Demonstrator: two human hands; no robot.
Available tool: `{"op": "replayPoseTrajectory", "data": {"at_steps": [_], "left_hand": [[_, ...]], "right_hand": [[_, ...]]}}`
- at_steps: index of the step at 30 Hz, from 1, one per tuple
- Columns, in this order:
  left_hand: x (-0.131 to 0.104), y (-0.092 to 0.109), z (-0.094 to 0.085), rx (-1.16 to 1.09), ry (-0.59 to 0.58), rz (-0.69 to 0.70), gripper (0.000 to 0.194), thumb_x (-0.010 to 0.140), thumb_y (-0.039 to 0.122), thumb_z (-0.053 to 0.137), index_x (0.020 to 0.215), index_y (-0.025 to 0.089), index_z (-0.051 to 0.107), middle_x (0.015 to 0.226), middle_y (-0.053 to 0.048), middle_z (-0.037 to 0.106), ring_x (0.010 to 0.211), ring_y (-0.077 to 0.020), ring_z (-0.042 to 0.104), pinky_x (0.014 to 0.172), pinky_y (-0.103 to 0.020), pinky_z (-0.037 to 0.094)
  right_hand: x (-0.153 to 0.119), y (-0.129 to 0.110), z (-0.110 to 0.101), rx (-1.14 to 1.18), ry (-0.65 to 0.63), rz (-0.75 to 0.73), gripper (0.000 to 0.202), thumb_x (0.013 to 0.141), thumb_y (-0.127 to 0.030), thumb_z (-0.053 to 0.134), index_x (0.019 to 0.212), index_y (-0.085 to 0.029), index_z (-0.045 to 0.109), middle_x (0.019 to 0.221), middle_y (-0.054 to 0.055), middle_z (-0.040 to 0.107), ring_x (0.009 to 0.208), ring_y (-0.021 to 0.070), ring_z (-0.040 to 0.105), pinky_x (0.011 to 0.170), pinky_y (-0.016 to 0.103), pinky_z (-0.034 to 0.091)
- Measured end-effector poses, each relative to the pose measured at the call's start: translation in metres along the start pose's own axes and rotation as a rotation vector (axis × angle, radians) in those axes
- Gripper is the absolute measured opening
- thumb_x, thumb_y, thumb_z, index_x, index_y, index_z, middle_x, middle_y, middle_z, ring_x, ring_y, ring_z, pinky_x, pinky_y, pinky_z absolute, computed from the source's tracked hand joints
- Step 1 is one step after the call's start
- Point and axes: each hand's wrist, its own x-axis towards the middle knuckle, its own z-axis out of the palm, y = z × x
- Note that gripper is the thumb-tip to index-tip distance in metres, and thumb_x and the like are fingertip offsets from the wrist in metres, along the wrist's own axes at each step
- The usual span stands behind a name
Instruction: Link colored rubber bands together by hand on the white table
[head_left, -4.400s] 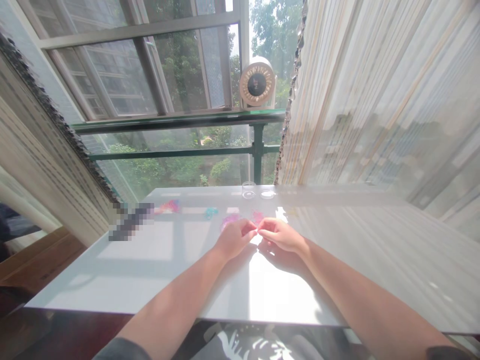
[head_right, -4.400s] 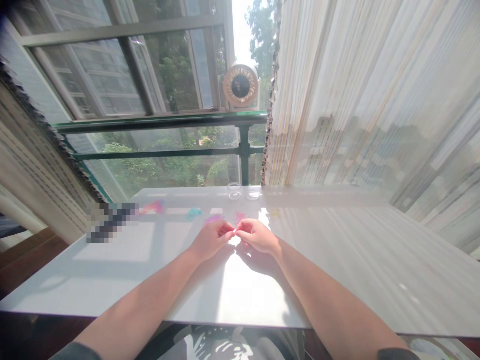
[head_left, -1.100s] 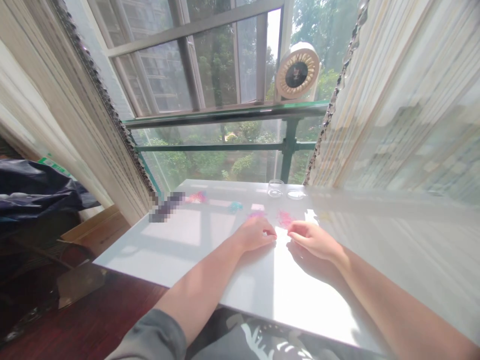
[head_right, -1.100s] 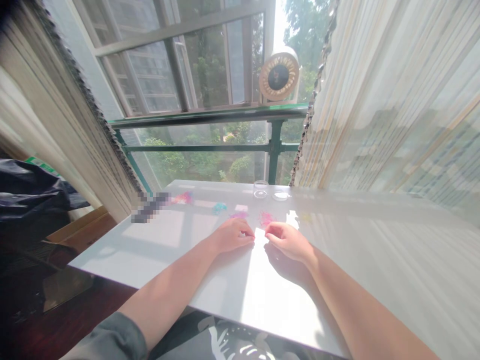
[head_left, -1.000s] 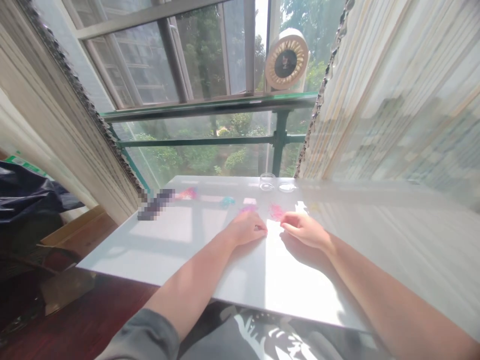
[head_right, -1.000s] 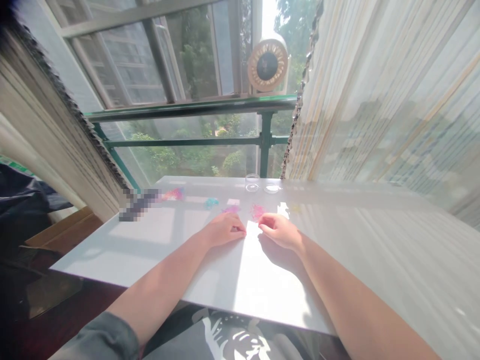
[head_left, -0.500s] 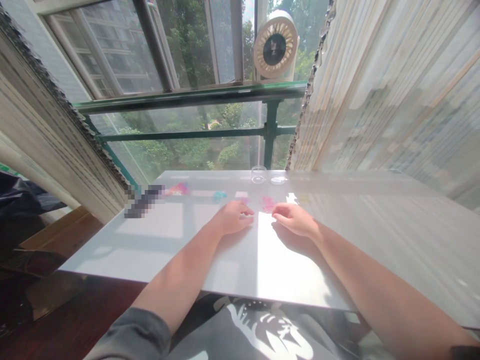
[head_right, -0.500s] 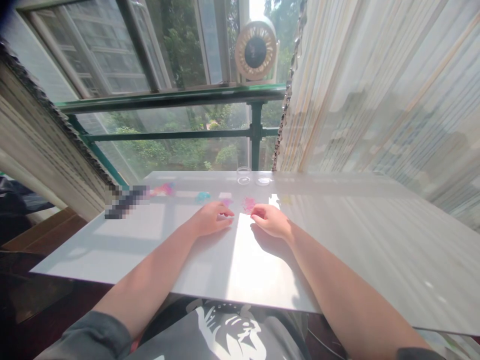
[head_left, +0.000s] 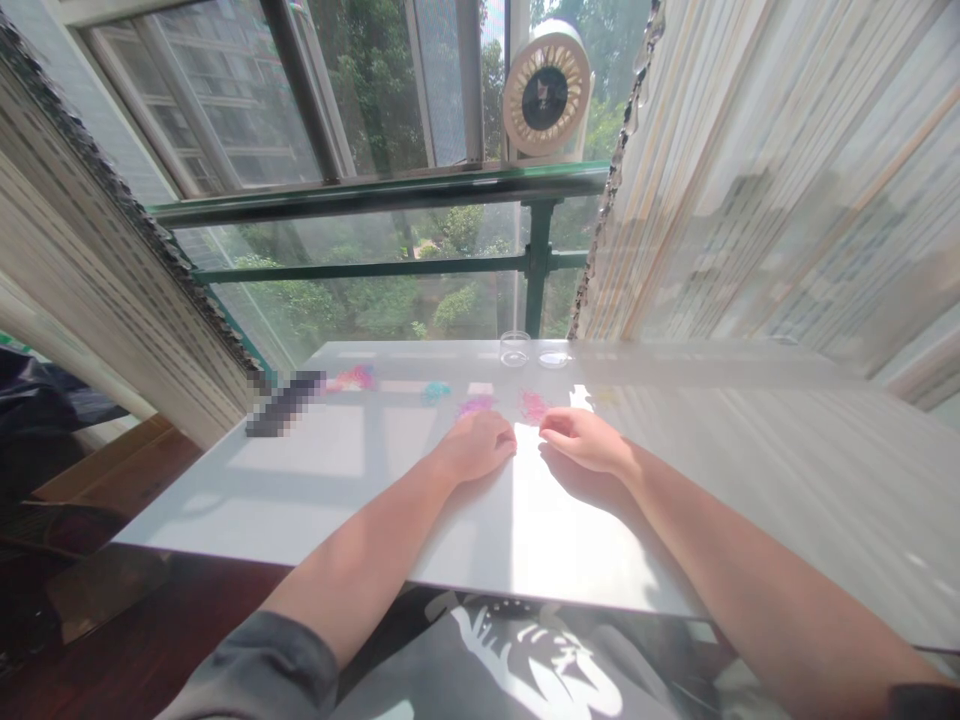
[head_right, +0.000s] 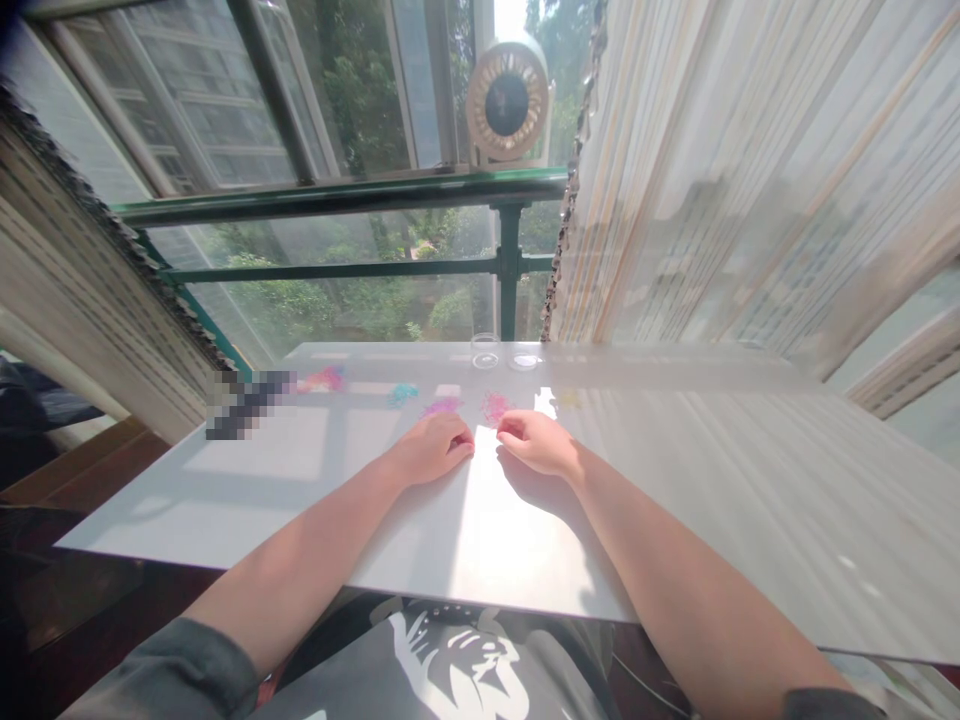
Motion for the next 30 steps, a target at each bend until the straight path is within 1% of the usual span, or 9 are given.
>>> {"op": "replayPoseTrajectory", "data": {"at_steps": [4, 9, 11, 15, 19, 26, 30], "left_hand": [[-0.001, 0.004, -0.001, -0.02, -0.016, -0.058, 0.016, 0.082, 0.025, 0.05, 0.078, 0.02, 0.064, 0.081, -0.003, 0.065, 0.078, -0.0185, 0.058, 0.07, -0.029, 0.042], [-0.001, 0.012, -0.002, -0.135, -0.018, -0.159, 0.023, 0.087, 0.03, 0.041, 0.081, 0.019, 0.06, 0.08, -0.002, 0.066, 0.074, -0.0169, 0.058, 0.066, -0.028, 0.042], [0.0, 0.013, -0.002, -0.177, -0.016, -0.151, 0.024, 0.087, 0.032, 0.041, 0.08, 0.019, 0.06, 0.079, -0.002, 0.065, 0.073, -0.016, 0.058, 0.066, -0.027, 0.042], [0.001, 0.014, -0.001, -0.243, -0.004, -0.114, 0.022, 0.086, 0.031, 0.042, 0.083, 0.018, 0.06, 0.081, -0.001, 0.066, 0.074, -0.0148, 0.058, 0.067, -0.026, 0.042], [0.0, 0.012, -0.001, -0.275, 0.02, -0.081, 0.02, 0.085, 0.029, 0.042, 0.083, 0.019, 0.059, 0.082, 0.0, 0.066, 0.074, -0.0138, 0.058, 0.068, -0.025, 0.042], [-0.001, 0.013, -0.001, -0.291, -0.009, -0.088, 0.02, 0.084, 0.028, 0.044, 0.084, 0.019, 0.061, 0.082, -0.001, 0.066, 0.076, -0.0145, 0.059, 0.069, -0.025, 0.044], [0.0, 0.013, -0.001, -0.29, 0.011, -0.079, 0.019, 0.084, 0.028, 0.045, 0.085, 0.019, 0.061, 0.082, 0.0, 0.066, 0.075, -0.0138, 0.058, 0.068, -0.025, 0.043]], "right_hand": [[0.0, 0.0, 0.0, -0.004, 0.001, -0.005, 0.017, 0.077, -0.024, 0.047, 0.075, -0.019, 0.063, 0.072, 0.0, 0.065, 0.064, 0.0139, 0.054, 0.06, 0.025, 0.038], [-0.001, 0.0, 0.0, 0.045, -0.003, -0.031, 0.013, 0.075, -0.026, 0.053, 0.077, -0.019, 0.064, 0.071, 0.0, 0.066, 0.064, 0.014, 0.055, 0.06, 0.025, 0.04], [-0.002, -0.001, 0.001, 0.083, -0.003, -0.037, 0.014, 0.075, -0.027, 0.055, 0.081, -0.019, 0.065, 0.07, 0.0, 0.065, 0.063, 0.014, 0.055, 0.06, 0.025, 0.041], [-0.003, -0.007, 0.004, 0.174, -0.037, -0.059, 0.017, 0.079, -0.03, 0.053, 0.086, -0.019, 0.065, 0.073, 0.001, 0.066, 0.065, 0.0144, 0.057, 0.062, 0.025, 0.043], [-0.004, -0.011, 0.004, 0.232, -0.078, -0.07, 0.019, 0.081, -0.033, 0.053, 0.082, -0.018, 0.064, 0.076, 0.002, 0.067, 0.068, 0.0147, 0.058, 0.064, 0.026, 0.044], [-0.003, -0.011, 0.002, 0.257, -0.041, -0.064, 0.018, 0.081, -0.029, 0.05, 0.075, -0.019, 0.063, 0.063, -0.001, 0.061, 0.062, 0.0135, 0.055, 0.062, 0.025, 0.043], [-0.002, -0.01, 0.004, 0.305, -0.049, -0.047, 0.017, 0.081, -0.028, 0.049, 0.073, -0.018, 0.061, 0.06, -0.002, 0.059, 0.056, 0.0126, 0.053, 0.057, 0.024, 0.042]]}}
